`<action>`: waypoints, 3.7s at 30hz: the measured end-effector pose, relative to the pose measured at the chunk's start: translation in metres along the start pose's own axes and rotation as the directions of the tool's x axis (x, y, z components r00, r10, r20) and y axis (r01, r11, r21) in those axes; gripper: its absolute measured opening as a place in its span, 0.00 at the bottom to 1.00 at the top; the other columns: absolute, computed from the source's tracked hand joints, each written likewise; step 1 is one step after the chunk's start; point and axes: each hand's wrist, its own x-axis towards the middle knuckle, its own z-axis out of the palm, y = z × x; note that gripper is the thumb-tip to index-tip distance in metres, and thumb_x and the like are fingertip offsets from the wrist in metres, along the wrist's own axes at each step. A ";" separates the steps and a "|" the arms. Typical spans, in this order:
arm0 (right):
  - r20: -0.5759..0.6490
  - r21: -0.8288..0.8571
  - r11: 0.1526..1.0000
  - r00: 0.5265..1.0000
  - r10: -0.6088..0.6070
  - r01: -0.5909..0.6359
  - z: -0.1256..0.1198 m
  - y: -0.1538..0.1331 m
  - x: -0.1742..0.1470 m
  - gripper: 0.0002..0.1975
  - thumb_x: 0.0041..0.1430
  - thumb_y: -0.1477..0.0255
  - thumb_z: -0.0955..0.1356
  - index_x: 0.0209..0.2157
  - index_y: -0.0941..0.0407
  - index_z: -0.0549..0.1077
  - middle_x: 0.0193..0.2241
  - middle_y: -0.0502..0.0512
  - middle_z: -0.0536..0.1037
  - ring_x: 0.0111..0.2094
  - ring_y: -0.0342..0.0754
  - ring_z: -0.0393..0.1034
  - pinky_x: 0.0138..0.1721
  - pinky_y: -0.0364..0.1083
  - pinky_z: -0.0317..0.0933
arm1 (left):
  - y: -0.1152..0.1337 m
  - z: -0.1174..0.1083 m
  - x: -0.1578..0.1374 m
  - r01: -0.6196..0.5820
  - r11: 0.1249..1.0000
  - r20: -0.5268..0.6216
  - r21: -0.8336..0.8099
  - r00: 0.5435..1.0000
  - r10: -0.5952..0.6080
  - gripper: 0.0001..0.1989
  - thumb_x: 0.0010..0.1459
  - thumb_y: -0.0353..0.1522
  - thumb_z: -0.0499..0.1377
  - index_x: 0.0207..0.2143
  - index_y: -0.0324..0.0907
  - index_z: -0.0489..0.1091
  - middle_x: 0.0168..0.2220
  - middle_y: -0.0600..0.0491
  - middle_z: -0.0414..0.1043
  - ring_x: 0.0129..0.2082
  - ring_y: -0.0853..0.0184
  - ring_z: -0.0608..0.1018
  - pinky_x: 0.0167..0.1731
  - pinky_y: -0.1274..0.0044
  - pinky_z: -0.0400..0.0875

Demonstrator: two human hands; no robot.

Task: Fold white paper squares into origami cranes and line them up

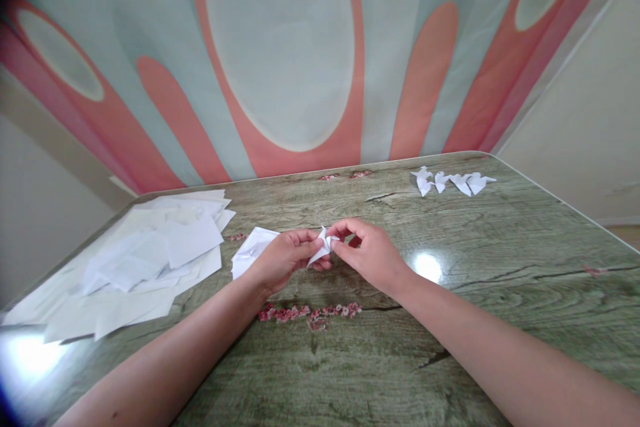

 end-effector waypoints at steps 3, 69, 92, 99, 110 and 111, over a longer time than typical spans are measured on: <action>-0.026 -0.068 0.997 0.999 -0.043 0.041 0.001 0.001 0.000 0.05 0.55 0.74 0.68 0.34 0.53 0.74 0.31 0.47 0.76 0.30 0.43 0.67 0.32 0.43 0.60 | -0.001 0.002 0.000 -0.010 1.000 0.011 0.030 1.000 0.009 0.17 0.47 0.40 0.67 0.30 0.35 0.70 0.25 0.50 0.77 0.26 0.68 0.79 0.31 0.78 0.70; -0.001 -0.392 0.772 0.839 -0.544 0.500 0.001 0.007 -0.005 0.05 0.58 0.77 0.66 0.34 0.54 0.72 0.33 0.55 0.77 0.38 0.50 0.69 0.41 0.50 0.64 | -0.003 0.005 -0.002 -0.144 0.939 -0.046 0.311 0.985 0.167 0.14 0.47 0.40 0.66 0.26 0.37 0.72 0.21 0.55 0.71 0.21 0.73 0.71 0.25 0.81 0.64; -0.093 -0.210 0.937 0.949 -0.303 0.278 0.004 0.008 -0.004 0.03 0.57 0.72 0.69 0.32 0.54 0.76 0.26 0.49 0.77 0.24 0.43 0.66 0.28 0.43 0.60 | -0.001 0.010 -0.002 -0.148 0.978 -0.182 0.148 0.968 0.174 0.13 0.45 0.39 0.67 0.24 0.38 0.74 0.21 0.56 0.71 0.20 0.73 0.70 0.25 0.80 0.63; -0.164 -0.148 0.956 0.947 -0.277 0.254 0.007 0.004 -0.005 0.03 0.56 0.74 0.69 0.28 0.54 0.73 0.28 0.50 0.77 0.29 0.44 0.69 0.31 0.44 0.61 | -0.001 0.014 -0.004 -0.193 0.966 -0.206 0.171 0.952 0.227 0.12 0.47 0.38 0.66 0.26 0.38 0.75 0.21 0.56 0.71 0.21 0.73 0.70 0.26 0.80 0.63; -0.079 0.008 0.994 0.991 -0.112 0.113 0.006 0.008 -0.003 0.05 0.56 0.69 0.69 0.29 0.54 0.73 0.29 0.51 0.78 0.31 0.46 0.70 0.35 0.45 0.62 | -0.001 0.015 -0.004 -0.188 0.970 -0.230 0.154 0.948 0.220 0.13 0.48 0.39 0.66 0.28 0.37 0.75 0.23 0.56 0.72 0.21 0.73 0.69 0.25 0.80 0.62; -0.072 0.039 0.997 0.995 -0.067 0.070 0.006 0.008 -0.002 0.06 0.57 0.67 0.69 0.30 0.55 0.73 0.28 0.51 0.77 0.30 0.46 0.70 0.34 0.45 0.62 | 0.000 0.015 -0.004 -0.191 0.970 -0.241 0.152 0.944 0.224 0.12 0.48 0.39 0.66 0.28 0.38 0.75 0.23 0.56 0.72 0.21 0.73 0.69 0.25 0.80 0.62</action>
